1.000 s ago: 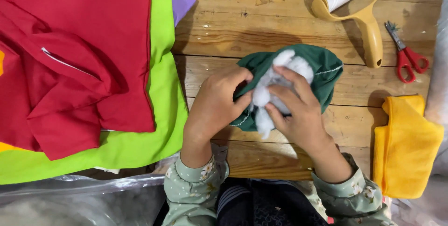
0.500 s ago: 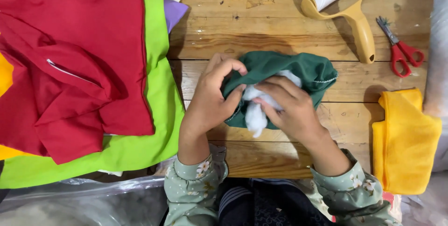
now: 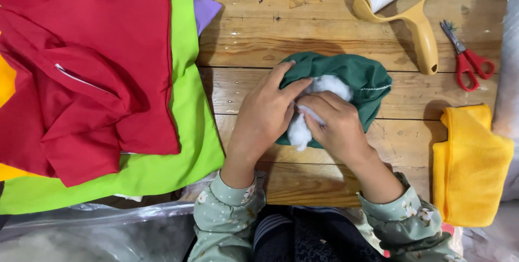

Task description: Preparing a fabric casing by cutting an opening with scissors and then stuffing it with fiberfill material on a workbench.

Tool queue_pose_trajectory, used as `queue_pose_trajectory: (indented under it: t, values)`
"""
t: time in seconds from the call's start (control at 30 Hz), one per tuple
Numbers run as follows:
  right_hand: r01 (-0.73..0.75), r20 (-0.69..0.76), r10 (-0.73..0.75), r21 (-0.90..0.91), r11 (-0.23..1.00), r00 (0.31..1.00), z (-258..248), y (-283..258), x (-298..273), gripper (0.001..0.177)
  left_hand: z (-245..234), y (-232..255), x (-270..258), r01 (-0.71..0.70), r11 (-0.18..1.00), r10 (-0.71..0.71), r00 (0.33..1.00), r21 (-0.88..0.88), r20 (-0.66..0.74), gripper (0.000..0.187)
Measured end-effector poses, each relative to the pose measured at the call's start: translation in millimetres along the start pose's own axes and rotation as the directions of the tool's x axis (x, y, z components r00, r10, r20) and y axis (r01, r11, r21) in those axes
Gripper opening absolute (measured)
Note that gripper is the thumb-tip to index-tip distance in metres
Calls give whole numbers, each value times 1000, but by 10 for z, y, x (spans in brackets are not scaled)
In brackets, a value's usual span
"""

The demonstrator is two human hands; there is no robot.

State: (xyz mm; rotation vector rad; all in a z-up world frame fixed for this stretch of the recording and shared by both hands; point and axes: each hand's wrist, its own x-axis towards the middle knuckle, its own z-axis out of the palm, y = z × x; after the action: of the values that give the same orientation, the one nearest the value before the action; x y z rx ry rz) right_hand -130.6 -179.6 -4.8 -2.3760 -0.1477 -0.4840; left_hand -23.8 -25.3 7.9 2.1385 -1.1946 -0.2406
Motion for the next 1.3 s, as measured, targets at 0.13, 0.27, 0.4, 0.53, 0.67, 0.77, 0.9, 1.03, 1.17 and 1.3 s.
queue_pose_trajectory:
  t: [0.13,0.27,0.4,0.53,0.67,0.77,0.9,1.03,1.17,1.3]
  values:
    - [-1,37,0,21,1000,999,-105,-40,-1,8,27,-53,52,23,997,-17,997,79,-81,20]
    - [-84,-43,87,79,993,995,-366,6,-60,8,-64,-29,19,133,965,-90,978,226,-189,9]
    - [-112,-192,147,182,977,970,-629,22,-53,6,60,-99,39,224,878,-154,969,422,-194,7]
    - [-187,-333,248,204,961,910,-541,72,-70,7,-169,-22,11,62,981,-35,989,184,-146,24]
    - [-169,-344,202,125,978,917,-257,54,-72,17,-492,207,-88,-40,982,15,991,-186,-134,44]
    - [-107,-423,149,122,987,894,-73,64,-50,22,-525,173,-133,-12,985,21,999,-175,50,72]
    - [-78,-449,137,146,986,883,-72,73,-27,23,-292,53,-104,87,996,-87,996,35,-3,51]
    - [-44,-227,57,62,997,972,-173,6,87,21,-299,146,-13,-62,998,55,962,-18,-267,25]
    - [45,48,-48,64,997,998,-320,63,132,50,19,100,111,-45,962,174,860,268,-480,14]
    - [-7,3,6,125,992,1000,-520,24,201,42,238,-109,102,-139,957,238,876,254,-420,24]
